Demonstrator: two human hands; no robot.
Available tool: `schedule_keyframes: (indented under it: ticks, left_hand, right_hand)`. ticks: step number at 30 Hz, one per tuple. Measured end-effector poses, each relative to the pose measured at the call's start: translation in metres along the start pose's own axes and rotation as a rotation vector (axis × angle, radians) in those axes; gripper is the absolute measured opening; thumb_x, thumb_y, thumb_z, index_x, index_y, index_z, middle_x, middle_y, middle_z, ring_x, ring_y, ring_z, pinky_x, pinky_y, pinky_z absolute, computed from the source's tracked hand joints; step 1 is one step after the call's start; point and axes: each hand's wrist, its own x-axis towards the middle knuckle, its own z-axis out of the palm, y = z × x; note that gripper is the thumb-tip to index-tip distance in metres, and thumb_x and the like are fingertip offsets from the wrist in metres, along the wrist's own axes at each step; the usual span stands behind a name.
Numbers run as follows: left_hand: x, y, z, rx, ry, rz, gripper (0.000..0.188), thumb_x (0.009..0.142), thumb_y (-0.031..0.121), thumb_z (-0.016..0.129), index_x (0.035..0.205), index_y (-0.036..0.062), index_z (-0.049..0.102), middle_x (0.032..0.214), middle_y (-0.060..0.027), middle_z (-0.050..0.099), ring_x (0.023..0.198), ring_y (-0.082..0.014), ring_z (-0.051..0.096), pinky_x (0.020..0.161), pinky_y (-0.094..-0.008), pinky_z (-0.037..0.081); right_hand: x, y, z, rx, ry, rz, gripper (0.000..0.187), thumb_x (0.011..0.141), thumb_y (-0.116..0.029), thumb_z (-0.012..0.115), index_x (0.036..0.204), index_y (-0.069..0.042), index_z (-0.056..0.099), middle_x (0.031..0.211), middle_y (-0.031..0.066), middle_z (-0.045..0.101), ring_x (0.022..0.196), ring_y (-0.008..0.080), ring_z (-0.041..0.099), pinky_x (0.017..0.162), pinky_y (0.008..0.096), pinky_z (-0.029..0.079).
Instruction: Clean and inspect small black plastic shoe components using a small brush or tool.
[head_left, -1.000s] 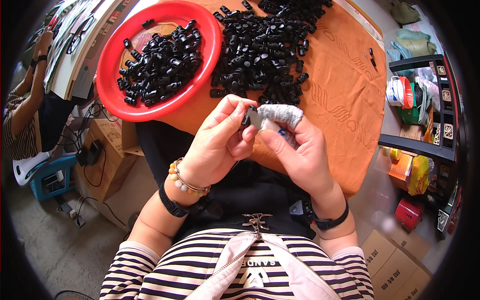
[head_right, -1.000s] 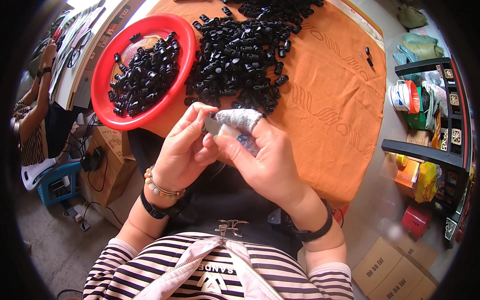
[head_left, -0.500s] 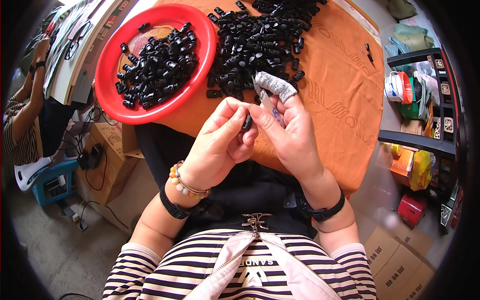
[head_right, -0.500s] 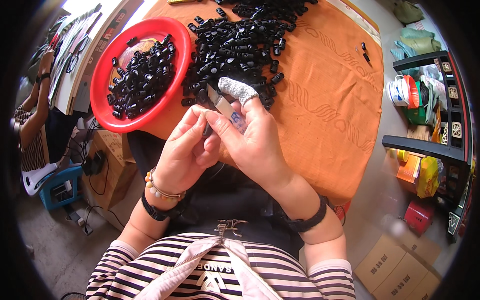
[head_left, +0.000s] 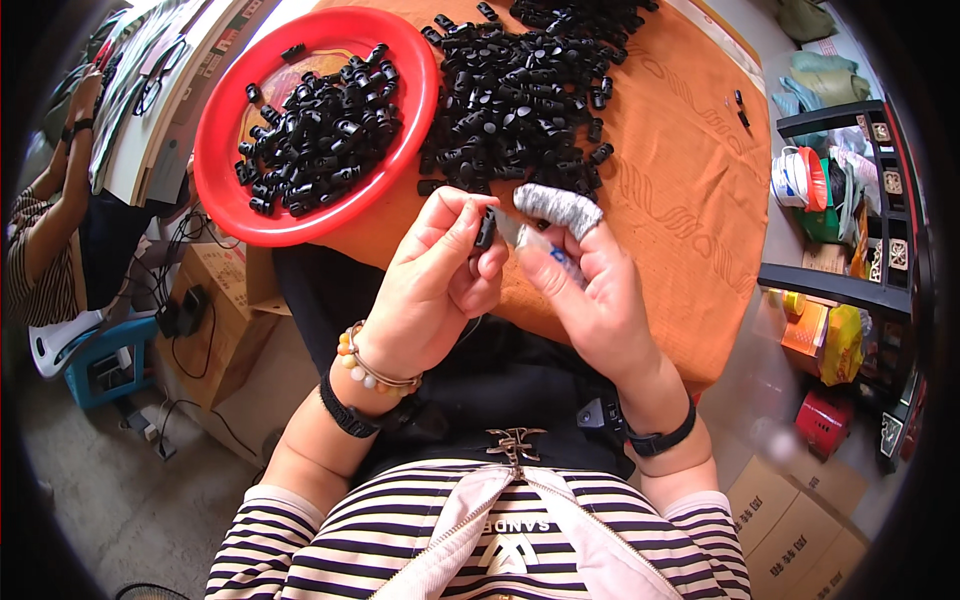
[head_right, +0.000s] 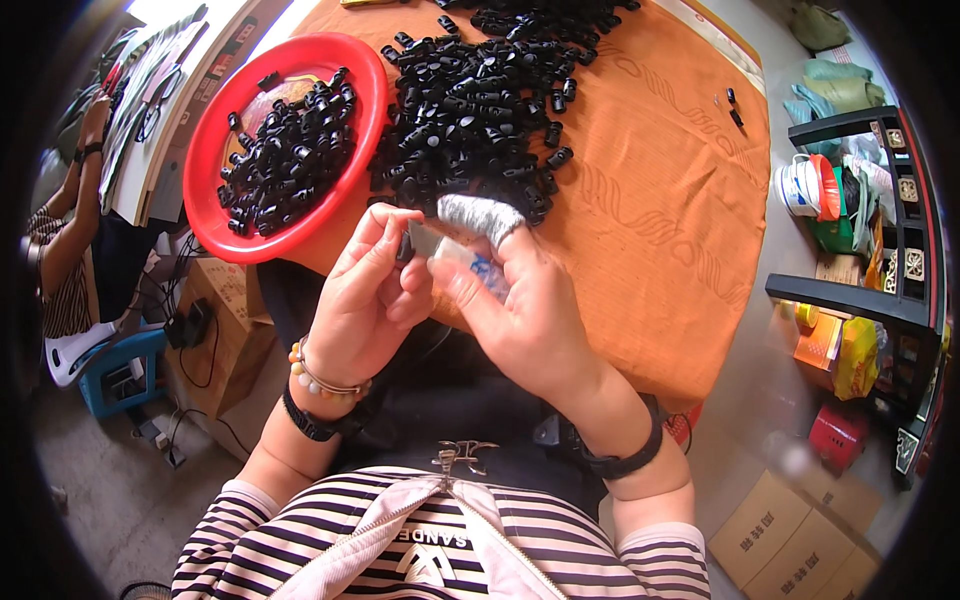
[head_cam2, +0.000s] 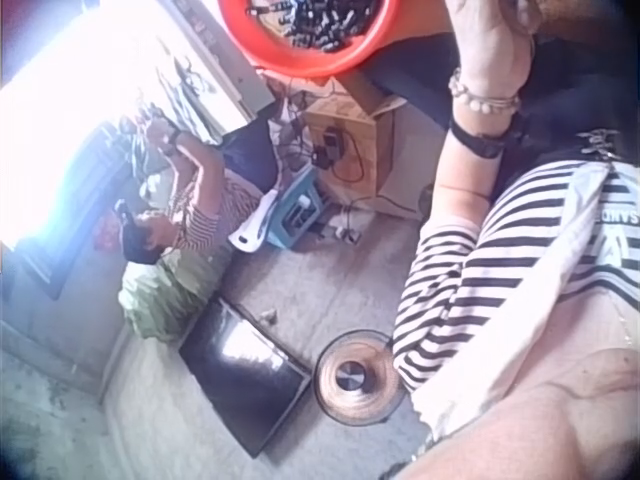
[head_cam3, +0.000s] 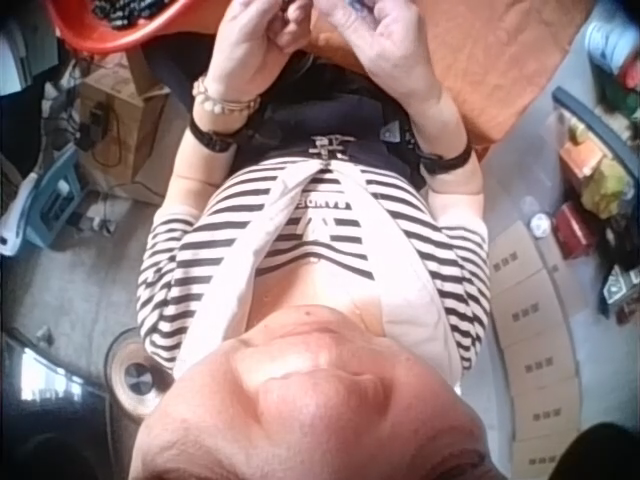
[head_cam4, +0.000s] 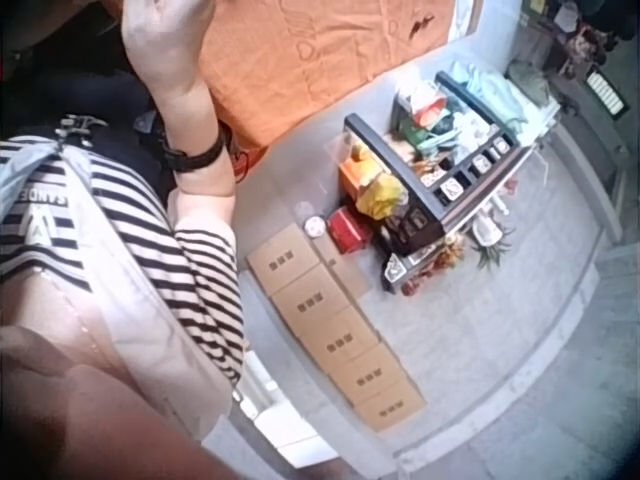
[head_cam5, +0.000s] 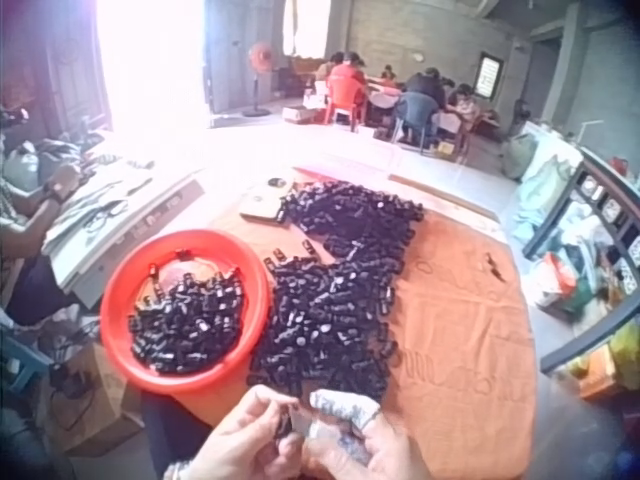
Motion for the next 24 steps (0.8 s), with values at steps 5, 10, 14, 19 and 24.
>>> schedule_keyframes:
  ticks: [5, 10, 14, 19, 24]
  left_hand:
    - [0.0009, -0.0023, -0.0007, 0.006, 0.006, 0.032, 0.017, 0.096, 0.019, 0.039, 0.11, 0.012, 0.045, 0.066, 0.0002, 0.047, 0.047, -0.0049, 0.03, 0.045, -0.0182, 0.025]
    - [0.0003, -0.0022, 0.0024, 0.021, 0.032, 0.053, 0.017, 0.096, 0.019, 0.038, 0.109, 0.0115, 0.046, 0.065, 0.0014, 0.047, 0.047, -0.0041, 0.029, 0.044, -0.0181, 0.024]
    - [-0.0002, -0.0018, 0.0053, 0.053, 0.046, 0.077, 0.016, 0.096, 0.019, 0.038, 0.108, 0.0115, 0.047, 0.062, 0.0025, 0.045, 0.046, -0.0037, 0.029, 0.044, -0.0178, 0.024]
    - [0.0006, -0.0019, 0.0068, 0.067, 0.055, 0.076, 0.016, 0.096, 0.019, 0.038, 0.108, 0.0117, 0.047, 0.061, 0.0031, 0.045, 0.046, -0.0037, 0.028, 0.044, -0.0179, 0.023]
    - [0.0003, -0.0008, 0.0054, 0.075, 0.039, 0.085, 0.016, 0.096, 0.018, 0.038, 0.108, 0.012, 0.047, 0.059, 0.0038, 0.044, 0.045, -0.0036, 0.028, 0.043, -0.0179, 0.023]
  right_hand:
    - [-0.0071, -0.0046, 0.0046, 0.036, -0.023, 0.004, 0.027, 0.085, -0.004, 0.057, 0.11, 0.004, 0.051, 0.086, 0.0086, 0.063, 0.079, 0.0085, 0.058, 0.07, 0.0229, 0.047]
    - [-0.0073, -0.0044, 0.0062, -0.018, -0.022, -0.047, 0.027, 0.084, -0.004, 0.058, 0.109, 0.003, 0.052, 0.087, 0.0103, 0.064, 0.08, 0.0114, 0.062, 0.068, 0.0234, 0.049]
    - [-0.0064, -0.0075, 0.0056, -0.038, -0.034, -0.057, 0.027, 0.084, -0.005, 0.059, 0.109, 0.002, 0.053, 0.086, 0.0101, 0.064, 0.081, 0.0126, 0.063, 0.068, 0.0236, 0.049]
    - [-0.006, -0.0091, 0.0037, -0.057, -0.045, -0.043, 0.025, 0.084, -0.004, 0.059, 0.108, 0.002, 0.055, 0.085, 0.0094, 0.064, 0.081, 0.0127, 0.063, 0.068, 0.0235, 0.05]
    - [-0.0047, -0.0106, 0.0042, -0.063, -0.057, -0.032, 0.025, 0.084, -0.004, 0.058, 0.108, 0.001, 0.055, 0.087, 0.0088, 0.064, 0.082, 0.0123, 0.063, 0.068, 0.0235, 0.05]
